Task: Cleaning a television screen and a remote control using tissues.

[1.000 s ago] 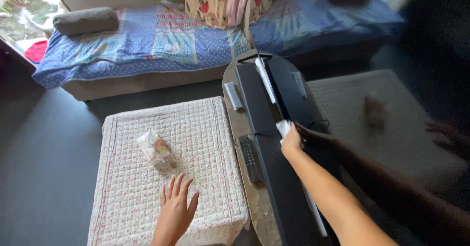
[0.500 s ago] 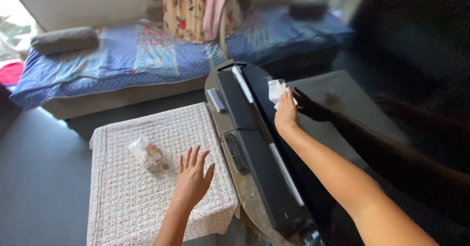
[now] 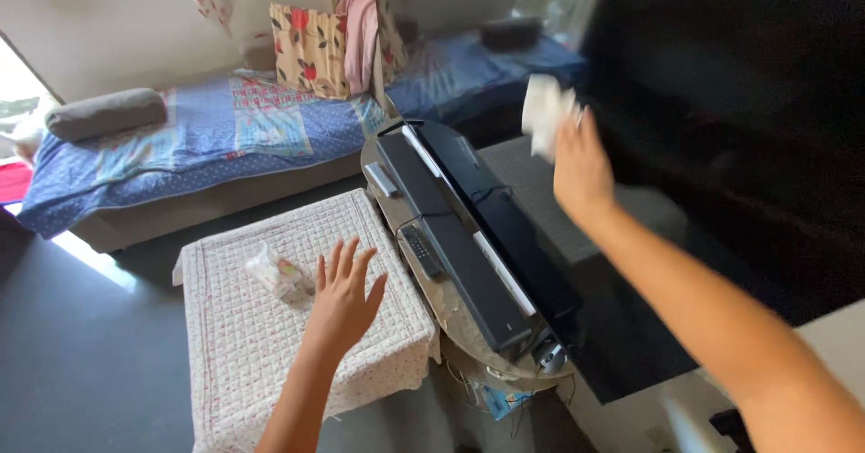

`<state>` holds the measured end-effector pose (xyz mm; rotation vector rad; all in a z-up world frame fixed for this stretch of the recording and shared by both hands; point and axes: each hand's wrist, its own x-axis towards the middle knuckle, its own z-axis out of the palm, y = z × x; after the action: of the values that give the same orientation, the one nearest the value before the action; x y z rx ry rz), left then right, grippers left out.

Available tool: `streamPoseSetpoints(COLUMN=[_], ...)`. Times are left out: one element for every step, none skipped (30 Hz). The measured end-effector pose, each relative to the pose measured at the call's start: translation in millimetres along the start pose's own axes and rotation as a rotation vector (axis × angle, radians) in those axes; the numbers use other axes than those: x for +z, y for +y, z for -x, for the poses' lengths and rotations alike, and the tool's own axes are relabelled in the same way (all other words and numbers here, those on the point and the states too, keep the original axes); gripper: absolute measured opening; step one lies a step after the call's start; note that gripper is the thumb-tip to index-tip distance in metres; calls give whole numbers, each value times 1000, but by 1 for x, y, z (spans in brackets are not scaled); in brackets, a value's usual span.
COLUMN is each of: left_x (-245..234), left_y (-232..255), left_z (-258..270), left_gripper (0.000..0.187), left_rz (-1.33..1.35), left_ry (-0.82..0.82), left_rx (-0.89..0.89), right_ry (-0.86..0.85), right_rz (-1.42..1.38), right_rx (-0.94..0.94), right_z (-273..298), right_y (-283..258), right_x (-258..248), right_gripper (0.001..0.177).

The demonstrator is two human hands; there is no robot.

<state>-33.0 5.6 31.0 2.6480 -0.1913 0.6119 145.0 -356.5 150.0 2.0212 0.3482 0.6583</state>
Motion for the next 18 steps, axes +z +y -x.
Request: streamPoseSetpoints(left_x=[0,2,4,7,11,14,13,14,14,20,25,29,34,39,43,39,36,32], left_y=[-1,-1,-1,-4,-6,-9,-8,-6,-4,-3,-2,-2,-2,-3,-4,-2,0,2], left_z=[6,10,15,18,22,26,26,25,24,24,24,22,21,19,17,19,21,24], left_gripper=[50,50,51,51,50,50,50,50,50,50,50,51,51,52,54,54,53,51], left_rz=[-3,-7,-11,-9,-13,-18,-16,-11,-5,-2,17,31,30,-1,-32,-35,-14,8], left_ry=[2,-11,-25,-23,-30,-39,-39,-45,-50,-46,-13,24,32,-9,-50,-48,-69,-90], left_rx=[6,0,-6,0,2,5,11,-6,-22,-18,-20,-26,-25,5,35,33,-17,-67], right_ry=[0,-29,-57,-59,-115,-173,-176,-131,-85,-85,28,148,155,127,100,103,184,262], right_rz=[0,-66,-133,-129,-103,-79,-78,-62,-46,-40,-136,-234,-231,-162,-93,-95,-275,-455], right_rx=[7,2,-3,3,-78,-159,-154,-130,-106,-102,26,154,157,152,147,147,208,269], right_z=[12,25,38,41,44,47,38,28,17,-3,-22,-46,-56,-67,-77,-73,-70,-65], right_y=[-28,-54,-80,-78,-75,-73,-65,-55,-45,-36,-26,-18,-11,-5,2,-17,-35,-54], right_x=[22,45,68,61,53,45,43,43,42,51,60,68,61,52,44,66,88,110], right_gripper=[57,57,57,57,57,58,58,57,56,56,55,55,55,55,56,56,56,57])
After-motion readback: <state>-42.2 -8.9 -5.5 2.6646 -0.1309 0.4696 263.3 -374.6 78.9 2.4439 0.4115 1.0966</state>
